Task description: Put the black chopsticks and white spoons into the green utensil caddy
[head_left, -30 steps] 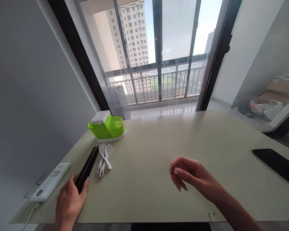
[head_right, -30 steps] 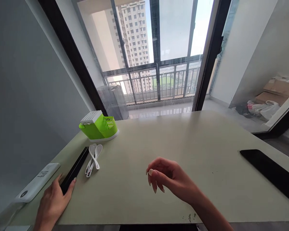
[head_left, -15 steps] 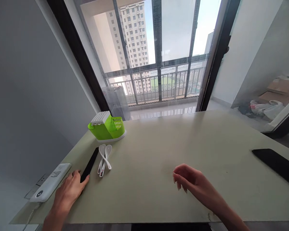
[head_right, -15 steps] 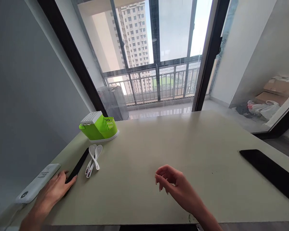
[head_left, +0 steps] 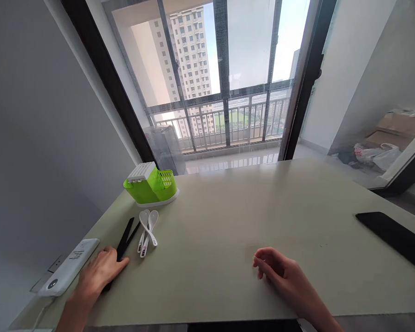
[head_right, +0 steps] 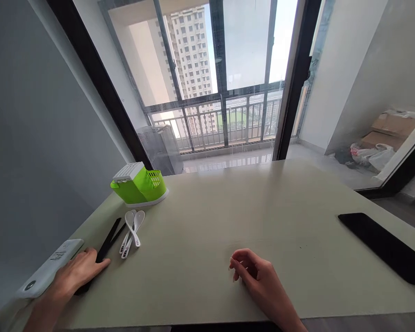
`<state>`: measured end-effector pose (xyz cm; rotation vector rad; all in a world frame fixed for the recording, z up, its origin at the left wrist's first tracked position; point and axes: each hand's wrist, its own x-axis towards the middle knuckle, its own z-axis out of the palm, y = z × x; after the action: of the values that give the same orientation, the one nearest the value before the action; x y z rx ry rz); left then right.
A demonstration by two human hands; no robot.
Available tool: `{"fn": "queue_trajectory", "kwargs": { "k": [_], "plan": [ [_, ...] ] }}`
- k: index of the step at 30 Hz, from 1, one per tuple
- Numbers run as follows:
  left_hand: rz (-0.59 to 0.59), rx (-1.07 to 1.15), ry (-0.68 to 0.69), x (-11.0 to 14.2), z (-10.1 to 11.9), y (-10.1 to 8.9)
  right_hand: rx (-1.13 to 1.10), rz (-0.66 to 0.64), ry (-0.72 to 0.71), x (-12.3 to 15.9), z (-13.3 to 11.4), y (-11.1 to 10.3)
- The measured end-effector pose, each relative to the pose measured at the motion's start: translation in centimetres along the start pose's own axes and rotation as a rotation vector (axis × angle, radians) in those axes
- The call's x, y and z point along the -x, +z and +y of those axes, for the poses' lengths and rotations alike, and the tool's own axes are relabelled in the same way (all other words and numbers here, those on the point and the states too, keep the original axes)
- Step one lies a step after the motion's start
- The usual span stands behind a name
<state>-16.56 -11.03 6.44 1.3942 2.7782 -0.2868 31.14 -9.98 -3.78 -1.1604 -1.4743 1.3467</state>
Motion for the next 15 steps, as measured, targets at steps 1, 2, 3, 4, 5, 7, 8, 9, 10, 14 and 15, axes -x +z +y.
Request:
{"fn": "queue_trajectory", "kwargs": {
  "k": [1,2,3,4,5,7,8,9,10,14,15],
  "plan": [
    [-0.028,-0.025,-0.007,-0.1,0.2,-0.2,-0.006,-0.001,-0.013,0.0,0.1,0.0],
    [-0.039,-0.032,-0.007,-0.2,0.3,-0.4,-0.014,-0.003,-0.026,-0.1,0.3,0.0],
    [-0.048,-0.036,-0.006,-0.3,0.4,-0.5,-0.022,-0.004,-0.037,-0.1,0.4,0.0],
    [-0.056,-0.04,-0.002,-0.4,0.4,-0.5,-0.027,-0.005,-0.043,-0.1,0.5,0.0],
    [-0.061,-0.047,0.01,-0.5,0.3,-0.5,-0.029,-0.006,-0.046,-0.1,0.6,-0.1],
    [-0.05,-0.07,0.049,-0.9,-0.1,-0.3,-0.03,-0.002,-0.046,-0.1,0.7,-0.1],
    [-0.039,-0.082,0.064,-1.1,-0.4,-0.1,-0.031,0.001,-0.046,0.0,0.8,-0.1],
    [-0.03,-0.09,0.071,-1.2,-0.7,0.2,-0.032,0.002,-0.046,0.0,0.9,-0.1],
    [-0.025,-0.096,0.072,-1.4,-1.0,0.5,-0.033,0.002,-0.046,0.0,0.9,-0.1],
    [0.002,-0.078,0.033,-1.9,-1.7,1.8,-0.051,-0.006,-0.051,0.1,0.7,0.0],
    [0.028,-0.053,0.02,-2.0,-1.9,2.1,-0.062,-0.004,-0.05,0.1,0.6,0.0]
  ]
}}
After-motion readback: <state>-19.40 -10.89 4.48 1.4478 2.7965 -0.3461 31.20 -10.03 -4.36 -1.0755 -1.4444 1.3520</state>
